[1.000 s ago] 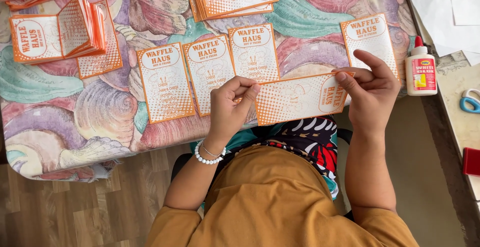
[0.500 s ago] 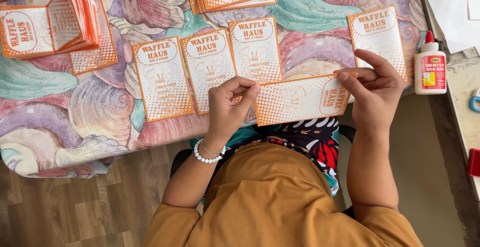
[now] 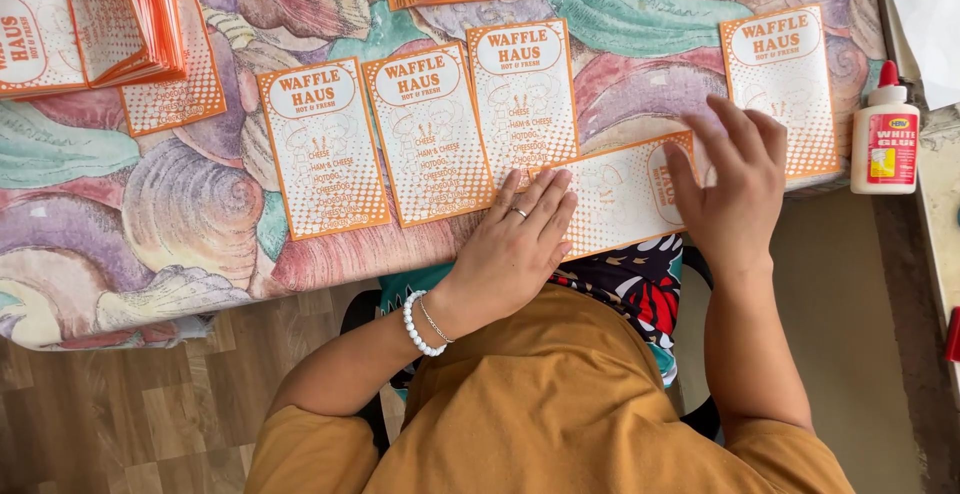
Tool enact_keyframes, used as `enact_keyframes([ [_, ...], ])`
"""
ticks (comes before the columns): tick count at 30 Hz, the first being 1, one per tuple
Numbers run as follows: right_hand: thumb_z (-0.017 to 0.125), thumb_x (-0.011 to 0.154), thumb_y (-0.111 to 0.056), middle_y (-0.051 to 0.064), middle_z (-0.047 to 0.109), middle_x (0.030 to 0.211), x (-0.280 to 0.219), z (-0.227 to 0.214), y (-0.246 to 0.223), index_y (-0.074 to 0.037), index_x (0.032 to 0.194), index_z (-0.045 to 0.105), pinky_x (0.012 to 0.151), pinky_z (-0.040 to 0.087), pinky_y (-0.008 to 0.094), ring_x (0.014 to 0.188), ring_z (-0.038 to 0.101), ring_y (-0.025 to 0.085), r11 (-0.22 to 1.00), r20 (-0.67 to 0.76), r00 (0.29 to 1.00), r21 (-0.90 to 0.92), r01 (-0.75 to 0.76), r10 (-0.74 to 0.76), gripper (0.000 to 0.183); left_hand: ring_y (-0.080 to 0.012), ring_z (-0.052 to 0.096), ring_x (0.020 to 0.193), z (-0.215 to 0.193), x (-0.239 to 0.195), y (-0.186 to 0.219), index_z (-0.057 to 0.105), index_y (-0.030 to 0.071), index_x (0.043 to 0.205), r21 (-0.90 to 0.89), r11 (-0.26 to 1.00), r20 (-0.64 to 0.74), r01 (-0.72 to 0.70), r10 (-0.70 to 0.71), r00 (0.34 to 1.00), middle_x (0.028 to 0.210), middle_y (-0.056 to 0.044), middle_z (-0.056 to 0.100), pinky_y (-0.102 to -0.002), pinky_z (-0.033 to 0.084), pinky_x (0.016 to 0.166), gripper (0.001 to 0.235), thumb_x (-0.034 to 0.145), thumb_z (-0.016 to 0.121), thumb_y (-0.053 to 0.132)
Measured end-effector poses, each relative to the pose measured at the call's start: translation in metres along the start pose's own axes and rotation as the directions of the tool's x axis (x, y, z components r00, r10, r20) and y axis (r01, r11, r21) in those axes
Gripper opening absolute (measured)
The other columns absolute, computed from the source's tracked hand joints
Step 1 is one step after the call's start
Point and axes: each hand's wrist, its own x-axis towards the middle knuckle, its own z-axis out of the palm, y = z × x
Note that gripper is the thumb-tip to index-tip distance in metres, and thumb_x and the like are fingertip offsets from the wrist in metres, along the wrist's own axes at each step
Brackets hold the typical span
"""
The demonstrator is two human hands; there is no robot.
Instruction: Applying glue to paper templates and folding them to assemble bags.
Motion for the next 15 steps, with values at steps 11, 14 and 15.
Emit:
enact_keyframes([
  [11, 0.048, 0.111, -0.046, 0.020, 0.041, 0.166, -0.012, 0.016, -0.027, -0.031, 0.140, 0.071, 0.120, 0.029, 0.059, 0.153, 0.029, 0.048, 0.961, 0.332, 0.934, -0.192, 0.201, -0.129, 0.039, -0.0382, 0.024, 0.156, -0.008, 0.003, -0.001, 0.050, 0.004, 0.147, 0.028, 0.998, 0.144, 0.064, -0.067, 0.987, 0.165, -0.024, 0.031, -0.072, 0.001, 0.121, 0.053, 0.110, 0.036, 0.040],
  [14, 0.046, 0.113, -0.046, 0.020, 0.039, 0.169, -0.011, 0.005, -0.008, -0.032, 0.141, 0.071, 0.121, 0.027, 0.059, 0.154, 0.026, 0.048, 0.957, 0.342, 0.934, -0.218, 0.189, -0.106, 0.040, -0.0363, 0.024, 0.156, -0.010, 0.003, -0.003, 0.050, 0.007, 0.148, 0.017, 0.997, 0.165, 0.073, -0.075, 0.983, 0.166, -0.022, 0.030, -0.075, 0.000, 0.119, 0.053, 0.111, 0.032, 0.040],
  [15, 0.046, 0.113, -0.046, 0.020, 0.039, 0.169, -0.009, -0.002, -0.004, -0.032, 0.141, 0.071, 0.121, 0.027, 0.059, 0.154, 0.026, 0.048, 0.957, 0.344, 0.933, -0.220, 0.188, -0.104, 0.040, -0.0363, 0.024, 0.156, -0.014, 0.004, -0.003, 0.050, 0.007, 0.148, 0.013, 0.997, 0.165, 0.072, -0.073, 0.983, 0.166, -0.022, 0.030, -0.075, 0.000, 0.119, 0.053, 0.111, 0.032, 0.040],
])
